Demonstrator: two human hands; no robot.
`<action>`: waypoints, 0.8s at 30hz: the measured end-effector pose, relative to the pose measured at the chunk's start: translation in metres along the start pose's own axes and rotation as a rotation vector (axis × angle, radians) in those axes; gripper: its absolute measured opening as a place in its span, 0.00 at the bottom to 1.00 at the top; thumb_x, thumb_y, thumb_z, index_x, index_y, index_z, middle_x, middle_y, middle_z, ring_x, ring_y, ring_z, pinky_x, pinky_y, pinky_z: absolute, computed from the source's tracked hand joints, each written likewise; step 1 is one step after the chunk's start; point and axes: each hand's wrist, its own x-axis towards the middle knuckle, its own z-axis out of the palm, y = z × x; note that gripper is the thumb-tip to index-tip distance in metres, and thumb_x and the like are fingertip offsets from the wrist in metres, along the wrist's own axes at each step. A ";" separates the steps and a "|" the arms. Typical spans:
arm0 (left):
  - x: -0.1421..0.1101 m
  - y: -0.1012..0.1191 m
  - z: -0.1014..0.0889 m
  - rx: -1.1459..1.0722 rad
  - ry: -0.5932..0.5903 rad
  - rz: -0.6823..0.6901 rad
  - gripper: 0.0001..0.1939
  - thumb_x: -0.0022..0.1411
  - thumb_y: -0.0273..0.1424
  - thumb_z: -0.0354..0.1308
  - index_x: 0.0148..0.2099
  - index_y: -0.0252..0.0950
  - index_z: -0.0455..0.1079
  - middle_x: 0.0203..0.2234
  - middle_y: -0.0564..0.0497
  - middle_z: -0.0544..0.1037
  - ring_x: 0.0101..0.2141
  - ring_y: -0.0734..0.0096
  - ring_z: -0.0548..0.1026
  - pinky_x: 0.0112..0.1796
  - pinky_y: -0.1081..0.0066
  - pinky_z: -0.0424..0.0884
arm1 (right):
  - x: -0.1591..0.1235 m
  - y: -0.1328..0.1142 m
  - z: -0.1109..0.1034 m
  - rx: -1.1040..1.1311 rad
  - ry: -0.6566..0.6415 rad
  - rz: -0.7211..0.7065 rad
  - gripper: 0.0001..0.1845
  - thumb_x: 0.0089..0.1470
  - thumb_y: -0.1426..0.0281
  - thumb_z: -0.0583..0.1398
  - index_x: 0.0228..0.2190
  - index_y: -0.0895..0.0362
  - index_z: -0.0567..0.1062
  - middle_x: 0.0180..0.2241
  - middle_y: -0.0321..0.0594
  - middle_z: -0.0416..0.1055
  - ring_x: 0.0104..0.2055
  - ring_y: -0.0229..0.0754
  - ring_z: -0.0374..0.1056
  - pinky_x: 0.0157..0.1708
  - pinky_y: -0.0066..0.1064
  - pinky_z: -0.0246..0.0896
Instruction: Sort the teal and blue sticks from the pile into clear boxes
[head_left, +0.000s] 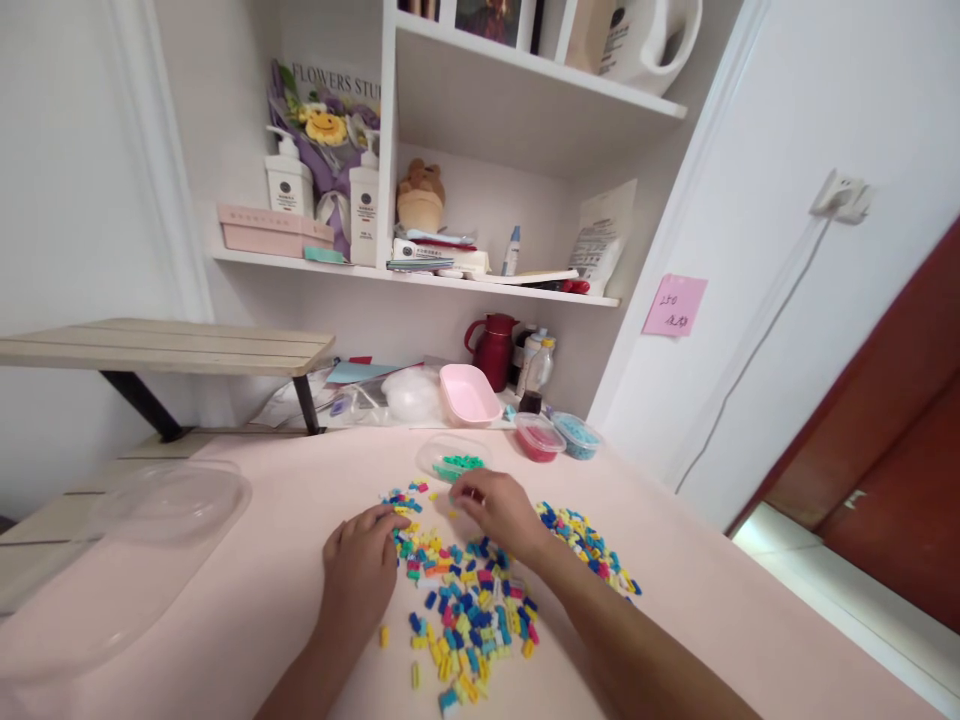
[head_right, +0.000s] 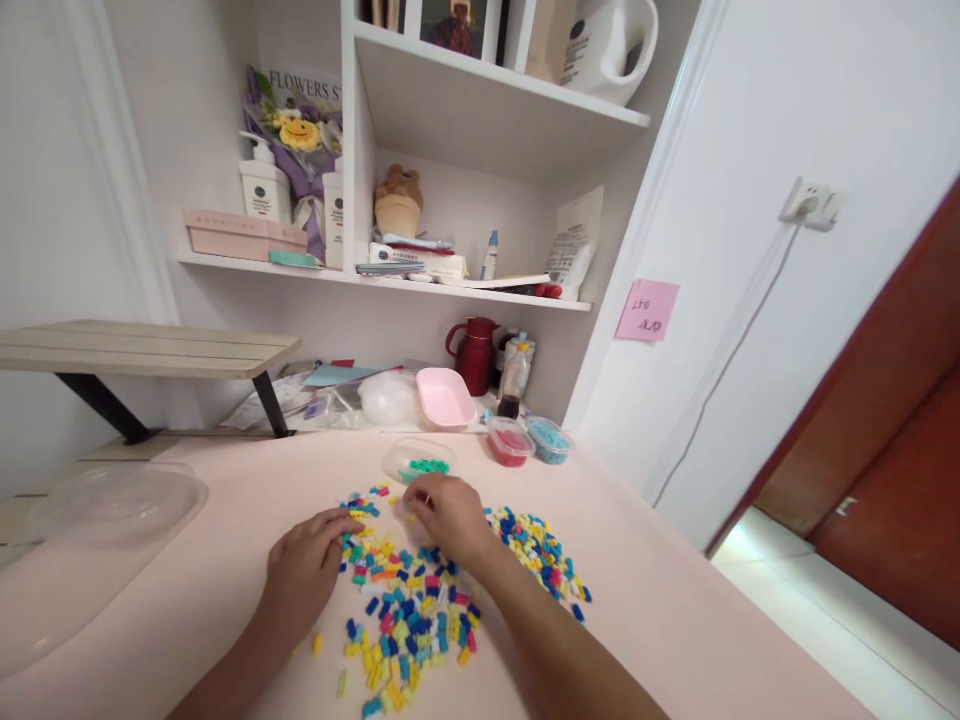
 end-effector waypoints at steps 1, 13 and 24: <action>0.000 0.000 0.001 -0.006 0.007 0.001 0.22 0.63 0.23 0.44 0.44 0.49 0.77 0.52 0.56 0.78 0.55 0.66 0.72 0.58 0.56 0.57 | 0.003 0.004 -0.002 0.061 0.109 0.035 0.08 0.56 0.69 0.58 0.35 0.53 0.79 0.32 0.37 0.78 0.33 0.41 0.71 0.36 0.30 0.63; 0.001 -0.003 0.006 -0.100 0.092 -0.006 0.20 0.61 0.24 0.47 0.40 0.49 0.78 0.48 0.54 0.80 0.51 0.65 0.74 0.59 0.55 0.59 | 0.007 0.031 -0.017 -0.167 0.286 0.053 0.13 0.61 0.67 0.56 0.45 0.53 0.78 0.49 0.45 0.73 0.49 0.48 0.68 0.51 0.42 0.60; 0.005 -0.012 0.001 -0.517 0.286 -0.124 0.19 0.64 0.37 0.43 0.40 0.41 0.75 0.42 0.47 0.78 0.46 0.63 0.76 0.52 0.59 0.71 | 0.003 0.000 -0.042 -0.520 -0.180 0.102 0.11 0.55 0.74 0.60 0.38 0.51 0.80 0.41 0.43 0.76 0.50 0.52 0.64 0.55 0.48 0.47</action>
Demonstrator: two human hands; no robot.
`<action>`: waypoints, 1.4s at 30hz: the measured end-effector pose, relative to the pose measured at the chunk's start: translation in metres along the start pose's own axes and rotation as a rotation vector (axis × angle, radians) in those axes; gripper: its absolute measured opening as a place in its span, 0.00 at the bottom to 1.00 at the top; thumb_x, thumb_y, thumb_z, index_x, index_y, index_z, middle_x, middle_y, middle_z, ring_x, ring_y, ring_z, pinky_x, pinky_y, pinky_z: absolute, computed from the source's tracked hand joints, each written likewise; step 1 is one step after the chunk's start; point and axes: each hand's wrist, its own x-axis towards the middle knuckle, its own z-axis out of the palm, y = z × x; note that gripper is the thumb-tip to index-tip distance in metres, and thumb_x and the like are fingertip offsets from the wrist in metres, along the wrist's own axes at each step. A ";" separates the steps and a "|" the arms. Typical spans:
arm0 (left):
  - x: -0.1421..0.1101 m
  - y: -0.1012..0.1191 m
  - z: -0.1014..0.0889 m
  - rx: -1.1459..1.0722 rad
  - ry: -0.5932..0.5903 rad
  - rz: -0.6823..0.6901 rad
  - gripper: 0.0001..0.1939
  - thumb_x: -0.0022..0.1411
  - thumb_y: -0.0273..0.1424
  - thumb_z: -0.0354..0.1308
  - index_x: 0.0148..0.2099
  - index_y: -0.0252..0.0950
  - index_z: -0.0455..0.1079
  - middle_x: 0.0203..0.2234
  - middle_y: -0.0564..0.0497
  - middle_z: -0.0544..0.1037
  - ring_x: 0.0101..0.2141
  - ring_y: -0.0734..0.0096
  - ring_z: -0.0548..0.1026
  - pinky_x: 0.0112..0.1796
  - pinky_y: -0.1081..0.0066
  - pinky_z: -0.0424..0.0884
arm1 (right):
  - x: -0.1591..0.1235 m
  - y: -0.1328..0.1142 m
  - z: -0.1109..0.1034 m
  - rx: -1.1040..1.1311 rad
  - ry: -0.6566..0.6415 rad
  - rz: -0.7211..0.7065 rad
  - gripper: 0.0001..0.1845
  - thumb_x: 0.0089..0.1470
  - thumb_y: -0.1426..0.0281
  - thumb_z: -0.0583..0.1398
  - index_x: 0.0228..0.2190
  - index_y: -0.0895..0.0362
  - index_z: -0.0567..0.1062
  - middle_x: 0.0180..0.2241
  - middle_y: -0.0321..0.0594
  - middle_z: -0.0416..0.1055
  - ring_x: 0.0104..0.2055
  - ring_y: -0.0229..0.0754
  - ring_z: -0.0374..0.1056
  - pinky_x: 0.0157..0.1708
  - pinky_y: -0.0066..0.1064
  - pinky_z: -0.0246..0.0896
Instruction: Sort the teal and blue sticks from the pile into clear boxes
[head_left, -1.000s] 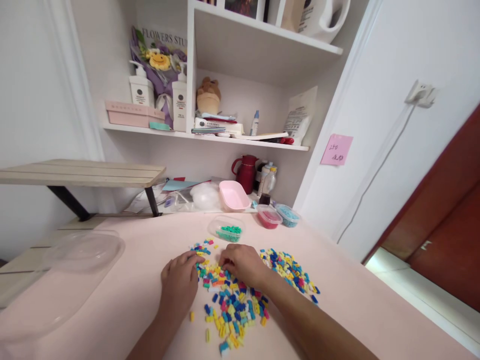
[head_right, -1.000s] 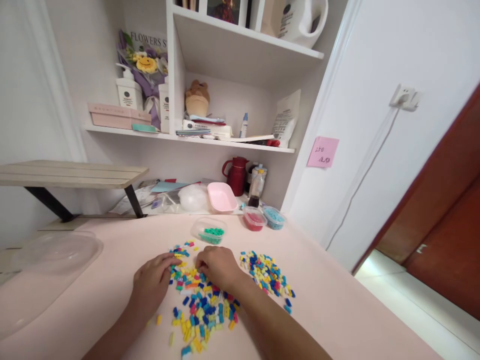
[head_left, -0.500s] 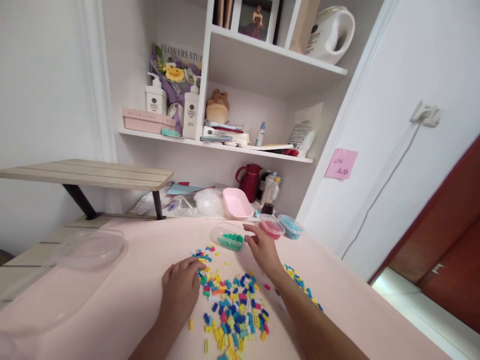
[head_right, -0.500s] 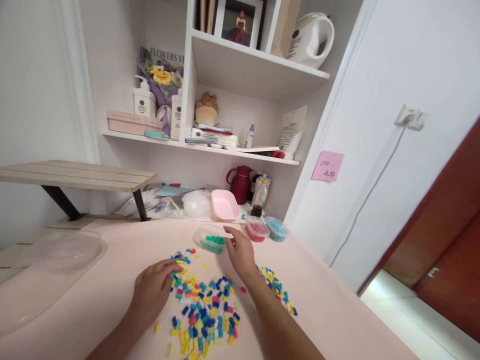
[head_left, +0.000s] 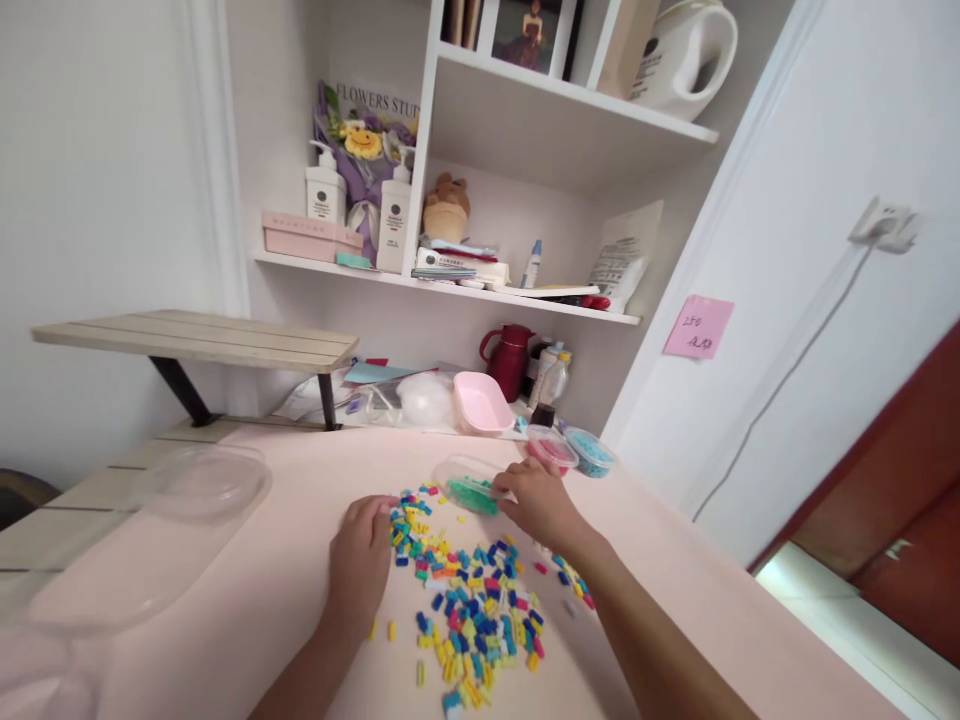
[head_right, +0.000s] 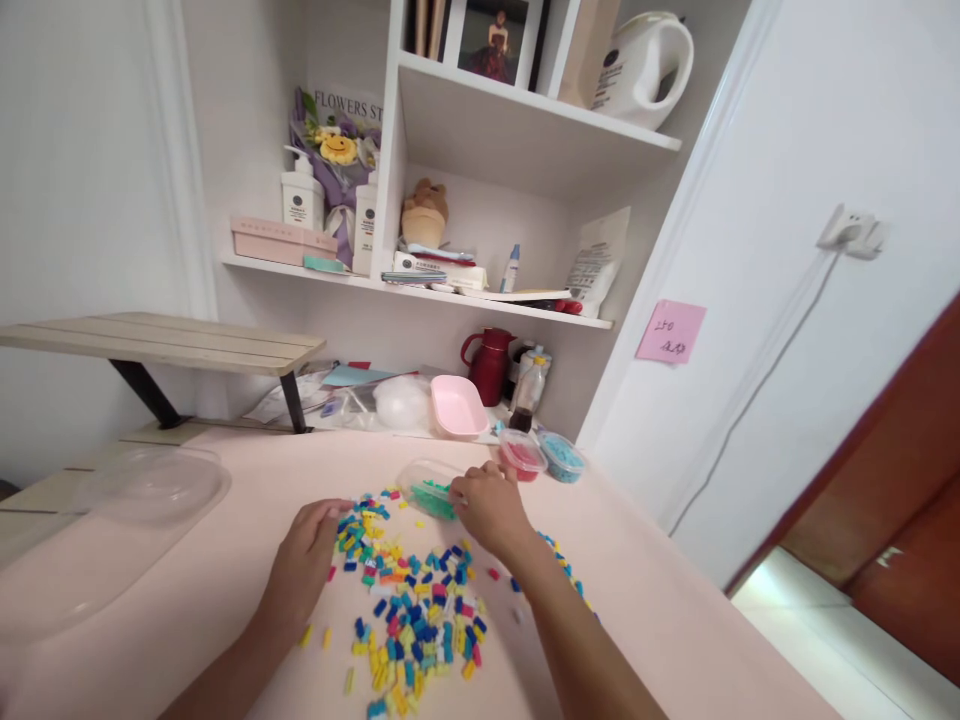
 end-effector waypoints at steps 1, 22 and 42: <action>-0.001 0.001 0.000 -0.009 -0.004 -0.009 0.19 0.65 0.38 0.43 0.40 0.41 0.75 0.42 0.47 0.79 0.46 0.63 0.76 0.52 0.59 0.71 | -0.002 -0.002 -0.007 0.015 -0.002 -0.023 0.13 0.54 0.73 0.61 0.41 0.50 0.80 0.43 0.42 0.76 0.51 0.52 0.64 0.56 0.48 0.47; -0.002 0.005 0.000 0.051 -0.074 -0.009 0.17 0.59 0.23 0.45 0.37 0.41 0.75 0.39 0.51 0.80 0.44 0.68 0.77 0.50 0.65 0.71 | -0.015 -0.062 0.031 0.246 -0.138 -0.256 0.19 0.55 0.78 0.55 0.43 0.49 0.79 0.41 0.37 0.77 0.44 0.41 0.72 0.41 0.27 0.59; -0.003 0.002 0.001 0.067 -0.092 -0.010 0.16 0.59 0.25 0.46 0.37 0.42 0.76 0.38 0.53 0.82 0.42 0.69 0.78 0.49 0.66 0.70 | -0.014 -0.051 0.028 0.040 -0.181 -0.100 0.19 0.55 0.76 0.54 0.43 0.46 0.77 0.45 0.39 0.74 0.41 0.44 0.71 0.32 0.29 0.56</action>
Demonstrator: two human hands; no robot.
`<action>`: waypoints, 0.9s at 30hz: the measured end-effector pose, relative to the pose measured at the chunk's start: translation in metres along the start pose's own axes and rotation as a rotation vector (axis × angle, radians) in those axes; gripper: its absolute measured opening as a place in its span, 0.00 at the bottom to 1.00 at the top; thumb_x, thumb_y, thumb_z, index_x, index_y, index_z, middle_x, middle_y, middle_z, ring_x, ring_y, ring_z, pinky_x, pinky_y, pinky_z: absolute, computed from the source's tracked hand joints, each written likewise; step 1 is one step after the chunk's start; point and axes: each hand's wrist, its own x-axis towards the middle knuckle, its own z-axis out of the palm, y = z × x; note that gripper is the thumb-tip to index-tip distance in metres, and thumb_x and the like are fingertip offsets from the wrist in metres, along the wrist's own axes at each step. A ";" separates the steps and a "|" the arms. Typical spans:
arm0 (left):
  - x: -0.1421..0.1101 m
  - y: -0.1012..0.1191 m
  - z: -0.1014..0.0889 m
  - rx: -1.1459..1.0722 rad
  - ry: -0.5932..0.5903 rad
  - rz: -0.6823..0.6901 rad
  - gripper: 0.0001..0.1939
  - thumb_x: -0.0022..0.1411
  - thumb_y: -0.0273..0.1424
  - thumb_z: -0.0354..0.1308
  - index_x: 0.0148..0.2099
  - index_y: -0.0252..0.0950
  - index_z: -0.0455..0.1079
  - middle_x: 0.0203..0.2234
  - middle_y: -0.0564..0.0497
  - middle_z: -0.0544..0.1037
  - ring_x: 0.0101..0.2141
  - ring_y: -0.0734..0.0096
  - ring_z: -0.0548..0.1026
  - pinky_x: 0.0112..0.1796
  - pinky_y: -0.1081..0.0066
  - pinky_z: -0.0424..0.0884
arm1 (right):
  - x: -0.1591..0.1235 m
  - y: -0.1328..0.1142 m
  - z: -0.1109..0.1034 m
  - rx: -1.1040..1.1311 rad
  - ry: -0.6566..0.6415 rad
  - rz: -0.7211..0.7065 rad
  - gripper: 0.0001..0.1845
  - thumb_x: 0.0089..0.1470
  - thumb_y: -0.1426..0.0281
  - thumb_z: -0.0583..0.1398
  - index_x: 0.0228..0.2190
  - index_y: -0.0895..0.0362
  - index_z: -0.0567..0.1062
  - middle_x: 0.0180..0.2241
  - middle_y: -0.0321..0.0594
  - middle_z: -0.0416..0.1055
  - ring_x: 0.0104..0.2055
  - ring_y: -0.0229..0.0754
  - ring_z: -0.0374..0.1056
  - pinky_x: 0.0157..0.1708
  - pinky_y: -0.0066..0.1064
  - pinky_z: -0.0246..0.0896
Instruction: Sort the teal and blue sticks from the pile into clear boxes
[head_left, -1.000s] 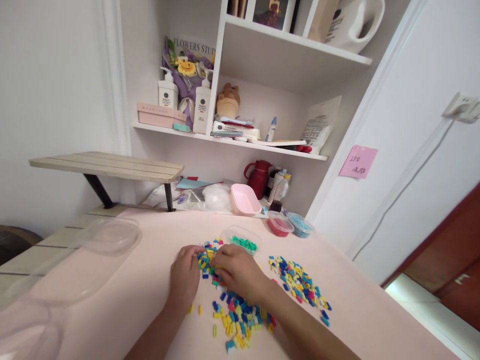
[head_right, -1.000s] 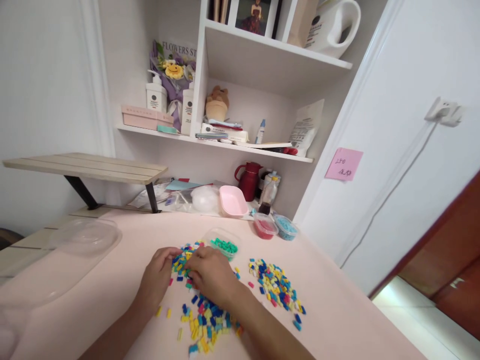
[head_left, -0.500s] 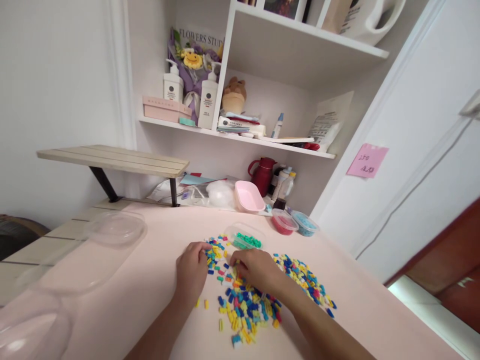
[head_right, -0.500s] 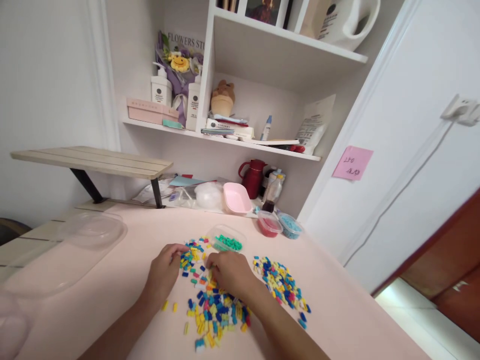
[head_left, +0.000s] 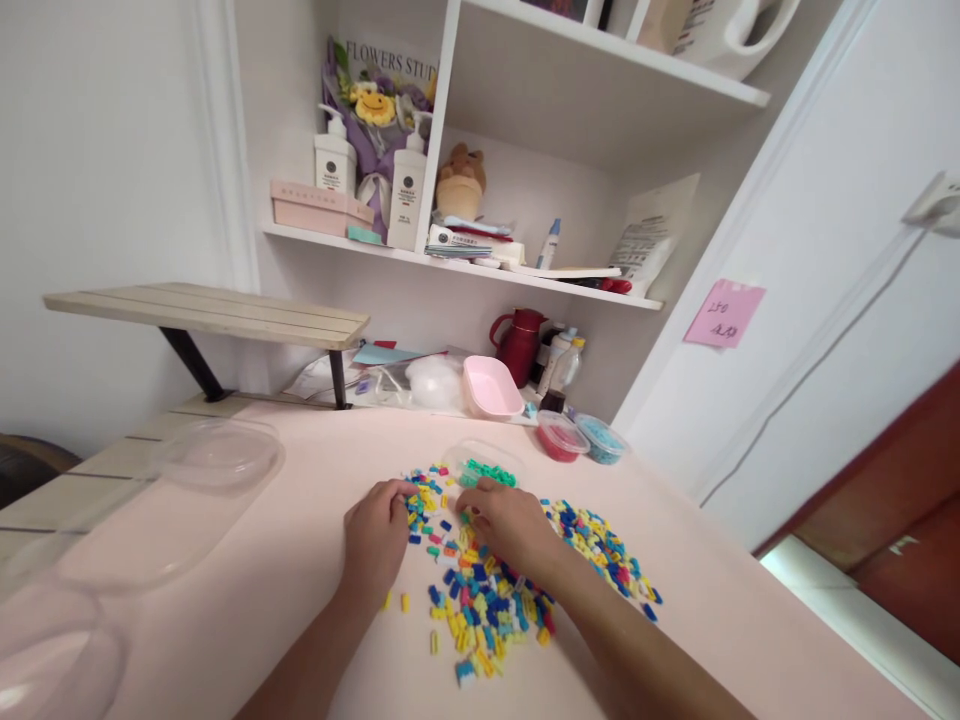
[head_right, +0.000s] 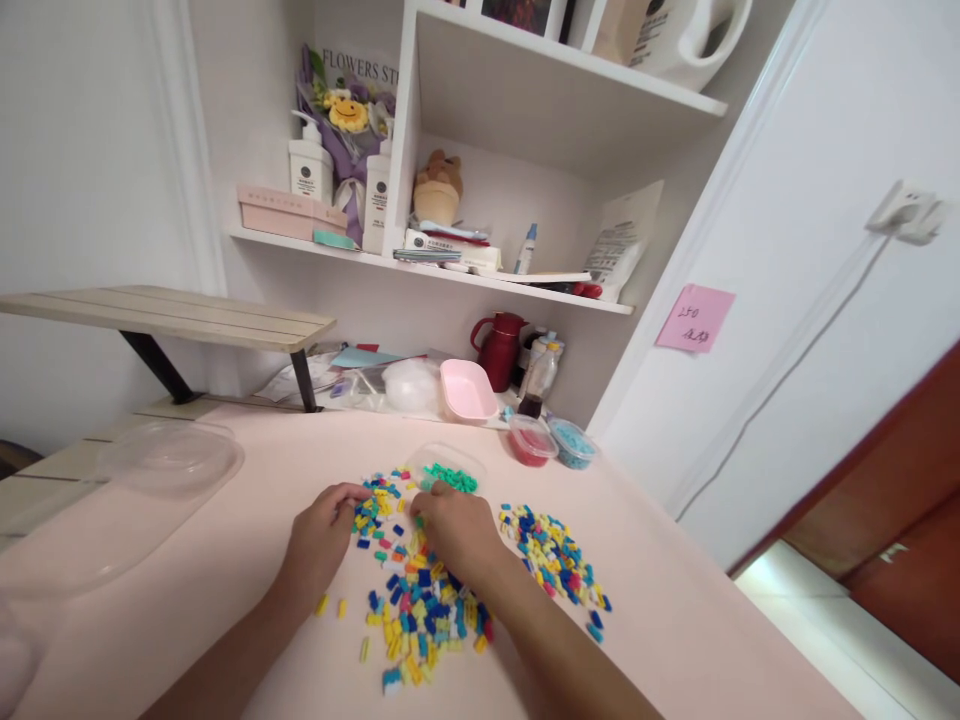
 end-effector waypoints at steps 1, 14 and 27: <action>0.000 -0.001 0.000 0.001 -0.003 0.001 0.16 0.59 0.26 0.46 0.37 0.42 0.76 0.38 0.53 0.82 0.42 0.68 0.78 0.49 0.66 0.70 | 0.000 0.000 0.000 -0.005 0.005 -0.007 0.19 0.56 0.76 0.54 0.43 0.46 0.77 0.45 0.38 0.74 0.42 0.44 0.71 0.32 0.29 0.55; 0.002 0.001 0.000 0.052 -0.037 0.008 0.16 0.59 0.26 0.46 0.36 0.42 0.75 0.39 0.54 0.83 0.43 0.68 0.78 0.50 0.66 0.69 | 0.001 -0.006 -0.002 -0.050 -0.013 -0.025 0.14 0.58 0.74 0.56 0.40 0.49 0.79 0.43 0.39 0.76 0.43 0.44 0.72 0.34 0.29 0.57; 0.002 0.003 -0.003 0.067 -0.049 0.011 0.17 0.59 0.25 0.46 0.37 0.44 0.77 0.38 0.55 0.83 0.42 0.68 0.78 0.48 0.67 0.68 | 0.006 0.019 -0.018 1.137 0.107 0.154 0.07 0.50 0.66 0.61 0.30 0.57 0.75 0.22 0.32 0.70 0.18 0.32 0.62 0.17 0.23 0.50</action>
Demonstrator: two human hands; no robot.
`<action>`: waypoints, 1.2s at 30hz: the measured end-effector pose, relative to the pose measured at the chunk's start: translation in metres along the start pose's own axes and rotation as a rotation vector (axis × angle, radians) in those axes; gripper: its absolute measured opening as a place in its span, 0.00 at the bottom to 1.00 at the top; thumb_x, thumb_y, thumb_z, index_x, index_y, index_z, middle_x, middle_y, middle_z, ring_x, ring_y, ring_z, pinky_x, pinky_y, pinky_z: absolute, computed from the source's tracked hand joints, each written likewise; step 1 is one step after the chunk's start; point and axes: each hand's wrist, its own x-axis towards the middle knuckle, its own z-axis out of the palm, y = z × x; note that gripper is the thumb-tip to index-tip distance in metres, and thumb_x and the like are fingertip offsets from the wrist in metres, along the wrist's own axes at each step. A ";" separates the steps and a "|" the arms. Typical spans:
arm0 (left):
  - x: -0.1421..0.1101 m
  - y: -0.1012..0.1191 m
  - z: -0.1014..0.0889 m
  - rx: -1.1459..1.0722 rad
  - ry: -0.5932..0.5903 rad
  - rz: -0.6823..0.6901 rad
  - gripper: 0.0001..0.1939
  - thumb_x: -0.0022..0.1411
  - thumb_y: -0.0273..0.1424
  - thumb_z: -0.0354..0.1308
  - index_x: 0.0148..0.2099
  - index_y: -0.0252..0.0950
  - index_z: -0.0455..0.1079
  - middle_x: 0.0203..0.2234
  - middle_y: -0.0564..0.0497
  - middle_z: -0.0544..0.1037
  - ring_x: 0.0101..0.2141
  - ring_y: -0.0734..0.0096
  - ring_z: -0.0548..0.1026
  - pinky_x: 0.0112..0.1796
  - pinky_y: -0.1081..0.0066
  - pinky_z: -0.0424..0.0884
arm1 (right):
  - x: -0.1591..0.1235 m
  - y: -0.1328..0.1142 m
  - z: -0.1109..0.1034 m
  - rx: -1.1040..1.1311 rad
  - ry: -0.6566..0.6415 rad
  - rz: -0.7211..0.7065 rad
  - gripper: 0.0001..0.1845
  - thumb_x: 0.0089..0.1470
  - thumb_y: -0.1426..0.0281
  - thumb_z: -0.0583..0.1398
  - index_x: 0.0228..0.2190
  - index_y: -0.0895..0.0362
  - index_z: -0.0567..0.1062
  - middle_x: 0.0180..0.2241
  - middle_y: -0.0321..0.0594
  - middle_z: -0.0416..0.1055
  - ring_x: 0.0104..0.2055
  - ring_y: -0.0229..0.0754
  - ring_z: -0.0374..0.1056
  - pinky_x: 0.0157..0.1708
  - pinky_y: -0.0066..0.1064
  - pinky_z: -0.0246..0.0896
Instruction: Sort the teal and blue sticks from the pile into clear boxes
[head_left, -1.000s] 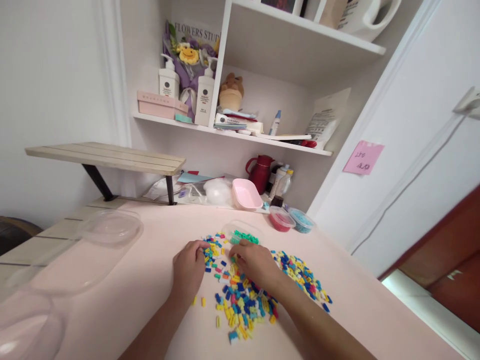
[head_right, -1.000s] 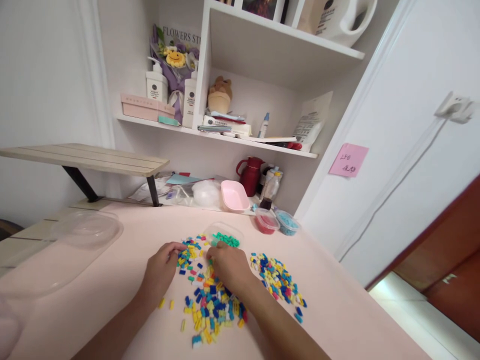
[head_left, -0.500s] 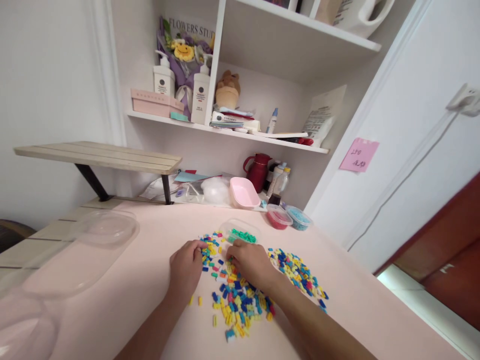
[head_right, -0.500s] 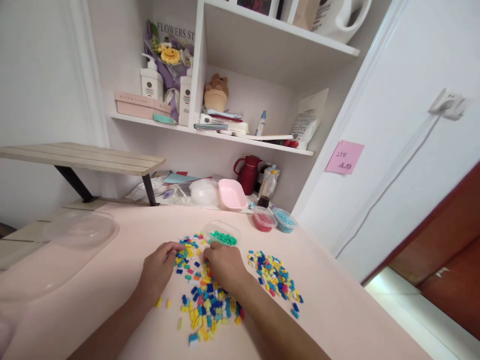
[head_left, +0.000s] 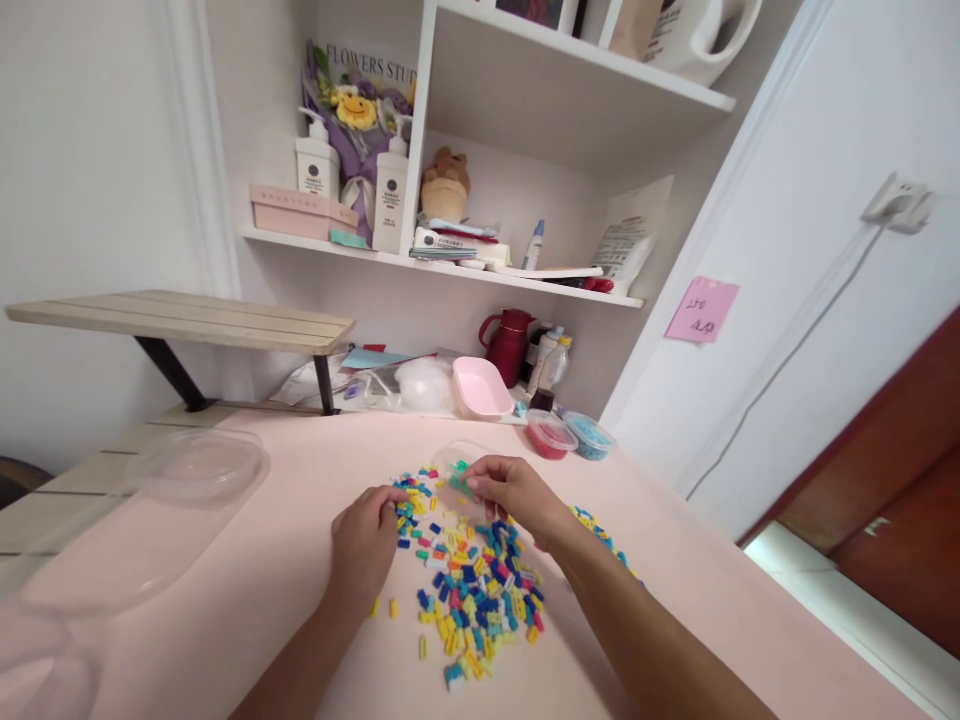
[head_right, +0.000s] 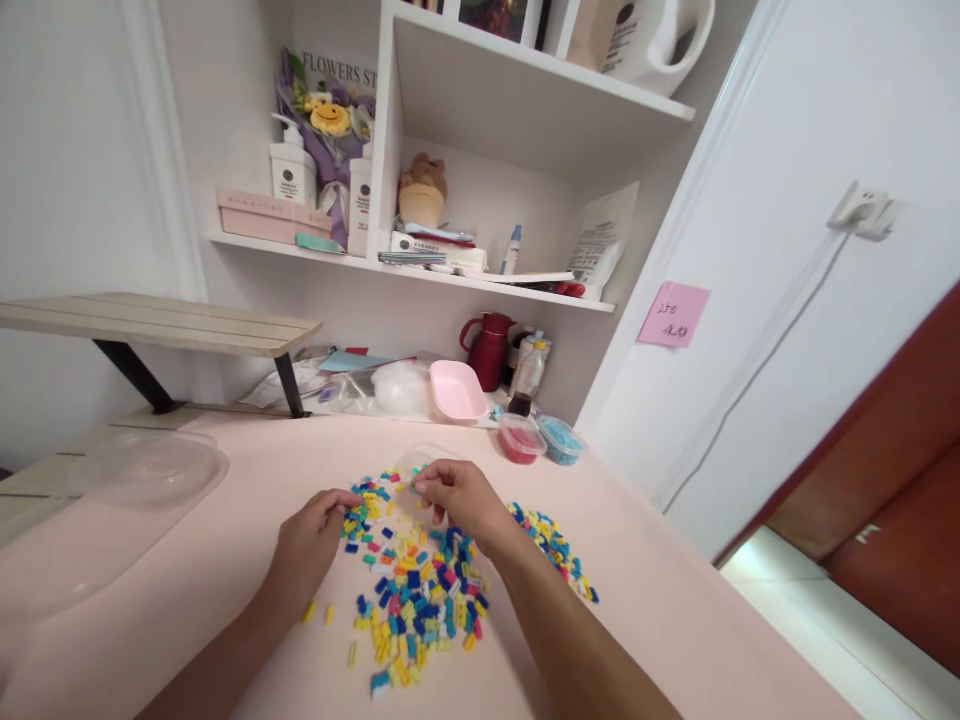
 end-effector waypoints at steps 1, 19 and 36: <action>0.000 0.000 0.000 0.006 -0.004 0.000 0.17 0.59 0.25 0.46 0.37 0.44 0.77 0.38 0.55 0.83 0.42 0.68 0.78 0.48 0.67 0.68 | 0.001 -0.001 -0.003 0.013 0.035 -0.004 0.08 0.49 0.65 0.62 0.30 0.57 0.75 0.20 0.31 0.69 0.17 0.32 0.61 0.16 0.23 0.49; -0.001 0.000 0.002 -0.186 0.036 -0.146 0.15 0.57 0.28 0.46 0.38 0.43 0.75 0.39 0.52 0.83 0.40 0.66 0.80 0.41 0.68 0.72 | -0.009 0.008 0.033 -0.310 -0.042 -0.374 0.08 0.55 0.74 0.59 0.30 0.54 0.79 0.33 0.37 0.76 0.38 0.40 0.70 0.39 0.29 0.62; -0.002 0.001 0.004 -0.171 0.013 -0.109 0.14 0.58 0.28 0.46 0.36 0.42 0.75 0.36 0.51 0.84 0.40 0.67 0.80 0.41 0.69 0.74 | -0.013 0.014 0.041 -0.858 -0.067 -0.280 0.13 0.52 0.79 0.58 0.34 0.52 0.78 0.36 0.37 0.75 0.39 0.40 0.70 0.39 0.28 0.58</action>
